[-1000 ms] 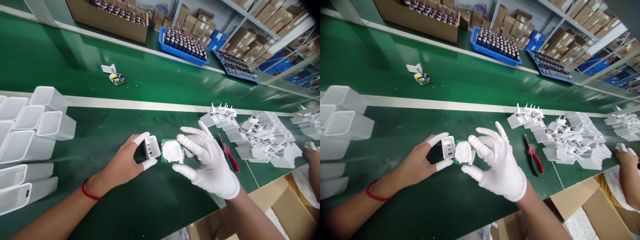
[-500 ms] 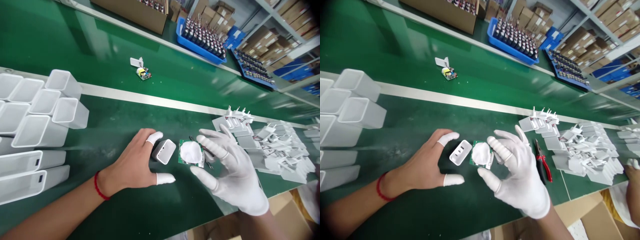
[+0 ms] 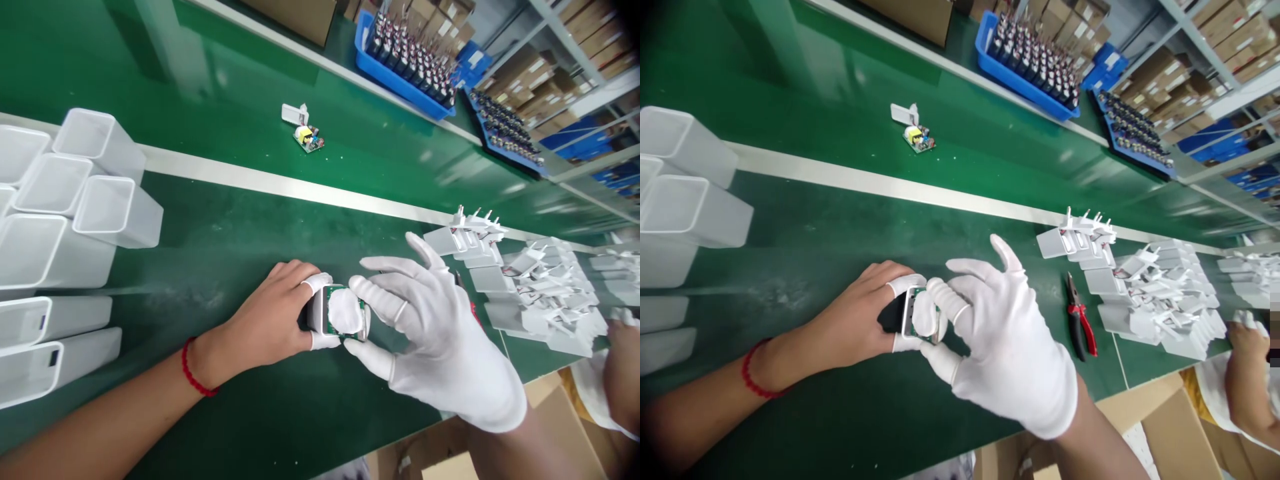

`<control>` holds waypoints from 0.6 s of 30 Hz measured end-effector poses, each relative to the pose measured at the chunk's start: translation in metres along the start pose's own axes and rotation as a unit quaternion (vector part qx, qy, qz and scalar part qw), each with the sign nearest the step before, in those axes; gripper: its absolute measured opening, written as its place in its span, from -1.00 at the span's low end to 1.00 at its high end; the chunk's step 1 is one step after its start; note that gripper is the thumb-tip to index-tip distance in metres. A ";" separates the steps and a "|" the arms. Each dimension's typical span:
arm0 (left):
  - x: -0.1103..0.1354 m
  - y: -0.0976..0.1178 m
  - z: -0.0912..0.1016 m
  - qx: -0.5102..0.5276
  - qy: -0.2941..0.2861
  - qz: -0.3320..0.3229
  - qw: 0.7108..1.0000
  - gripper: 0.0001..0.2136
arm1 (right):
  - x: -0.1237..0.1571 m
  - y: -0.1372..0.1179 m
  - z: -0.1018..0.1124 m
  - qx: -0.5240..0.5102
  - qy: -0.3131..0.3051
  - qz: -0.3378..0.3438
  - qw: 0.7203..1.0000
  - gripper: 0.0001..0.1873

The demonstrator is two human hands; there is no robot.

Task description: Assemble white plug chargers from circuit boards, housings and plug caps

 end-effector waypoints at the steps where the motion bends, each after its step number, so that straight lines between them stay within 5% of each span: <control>1: 0.001 0.000 0.000 0.000 0.001 -0.002 1.000 -0.43 | -0.002 -0.001 -0.001 0.006 -0.003 0.001 1.000 -0.68; 18: 0.003 -0.004 -0.003 0.003 0.035 -0.014 0.999 -0.63 | -0.023 -0.015 -0.010 0.123 -0.114 0.003 0.986 -0.69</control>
Point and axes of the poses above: each hand's wrist, its own x-axis away from the middle knuckle, its own z-axis out of the back of the hand, y = z × x, the point moved 5 cm from there along -x, towards the middle knuckle, and after that the axes turned 13 degrees about -x, right-handed, at the moved point
